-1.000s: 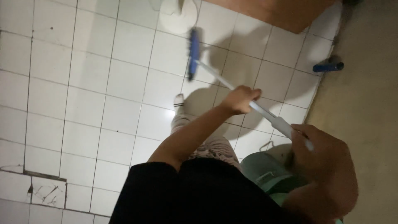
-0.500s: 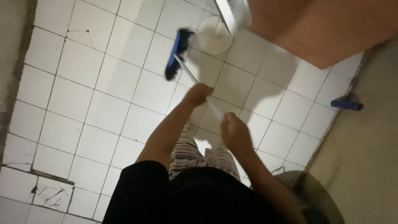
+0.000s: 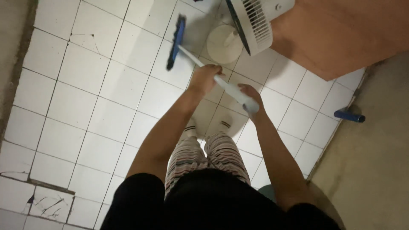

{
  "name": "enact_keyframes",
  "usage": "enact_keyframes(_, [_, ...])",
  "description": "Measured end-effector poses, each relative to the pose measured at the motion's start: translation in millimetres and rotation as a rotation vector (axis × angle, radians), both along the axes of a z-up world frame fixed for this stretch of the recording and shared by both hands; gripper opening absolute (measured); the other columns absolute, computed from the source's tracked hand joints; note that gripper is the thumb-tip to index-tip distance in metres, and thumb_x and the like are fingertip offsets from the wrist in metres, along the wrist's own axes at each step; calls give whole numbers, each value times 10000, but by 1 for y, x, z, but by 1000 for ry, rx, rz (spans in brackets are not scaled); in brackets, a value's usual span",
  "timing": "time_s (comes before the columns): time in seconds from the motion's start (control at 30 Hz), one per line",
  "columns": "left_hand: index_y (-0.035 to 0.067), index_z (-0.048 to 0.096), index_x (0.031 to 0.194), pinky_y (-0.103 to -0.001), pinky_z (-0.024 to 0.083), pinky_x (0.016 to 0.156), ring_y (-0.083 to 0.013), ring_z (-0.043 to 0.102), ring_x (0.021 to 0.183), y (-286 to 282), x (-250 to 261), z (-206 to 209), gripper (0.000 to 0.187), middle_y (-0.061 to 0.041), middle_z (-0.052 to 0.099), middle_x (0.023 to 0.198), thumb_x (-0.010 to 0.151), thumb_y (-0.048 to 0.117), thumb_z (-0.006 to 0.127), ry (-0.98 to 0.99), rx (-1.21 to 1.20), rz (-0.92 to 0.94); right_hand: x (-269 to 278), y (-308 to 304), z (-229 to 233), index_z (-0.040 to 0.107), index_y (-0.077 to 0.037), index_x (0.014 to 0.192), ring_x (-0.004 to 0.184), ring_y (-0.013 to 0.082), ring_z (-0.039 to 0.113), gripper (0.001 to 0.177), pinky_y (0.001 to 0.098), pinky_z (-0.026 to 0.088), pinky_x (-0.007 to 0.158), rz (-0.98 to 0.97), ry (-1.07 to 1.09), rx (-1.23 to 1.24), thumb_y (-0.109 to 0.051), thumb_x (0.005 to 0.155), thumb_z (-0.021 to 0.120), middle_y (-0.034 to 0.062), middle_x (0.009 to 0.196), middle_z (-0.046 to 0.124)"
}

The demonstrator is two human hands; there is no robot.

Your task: The person is sweeping a tiled floor using a broom.

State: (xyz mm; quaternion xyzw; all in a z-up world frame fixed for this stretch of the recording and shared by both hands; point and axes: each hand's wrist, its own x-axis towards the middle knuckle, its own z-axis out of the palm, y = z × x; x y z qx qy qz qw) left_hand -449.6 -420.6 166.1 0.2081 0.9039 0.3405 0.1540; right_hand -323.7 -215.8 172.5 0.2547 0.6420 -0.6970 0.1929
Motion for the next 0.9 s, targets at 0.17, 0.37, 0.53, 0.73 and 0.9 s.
enact_keyframes(0.17, [57, 704, 1043, -416, 563, 853, -333, 713, 979, 20, -27, -30, 206, -128, 747, 1093, 865, 19, 610, -12, 218, 235, -62, 50, -84, 647, -9, 1246, 782, 203, 636, 452, 363, 576, 715, 72, -96, 123, -409, 1081, 520, 118, 972, 668])
enact_keyframes(0.37, [7, 694, 1119, -410, 570, 893, -345, 724, 1014, 36, -63, -60, 378, -186, 749, 1083, 791, -110, 546, 218, 416, 443, -115, 63, -116, 678, -50, 1152, 809, 211, 692, 333, 366, 611, 735, 354, -300, 221, -338, 1016, 581, 112, 1010, 726])
enact_keyframes(0.53, [10, 663, 1037, -366, 598, 809, -270, 702, 897, 51, -95, -130, 108, -154, 730, 1030, 959, -41, 608, 46, 822, 701, -154, 120, -224, 689, -43, 1149, 849, 217, 699, 312, 375, 601, 755, 396, -453, 365, -305, 1009, 593, 116, 1062, 745])
enact_keyframes(0.73, [-11, 565, 1200, -321, 551, 790, -185, 656, 880, 52, -132, -125, 261, -99, 660, 1013, 941, -44, 574, 29, 556, 642, -214, 229, -450, 680, -15, 1174, 1083, 383, 665, 327, 518, 542, 920, 760, 301, 1259, -204, 908, 670, 205, 1210, 690])
enact_keyframes(0.9, [-22, 535, 1274, -377, 511, 973, -272, 637, 1115, 67, -147, -108, 293, -190, 651, 1190, 986, -48, 576, 257, 765, 480, -263, 185, -315, 658, -140, 1278, 1212, 341, 649, 254, 455, 529, 1054, 279, 187, 988, -240, 1069, 553, 135, 1287, 690])
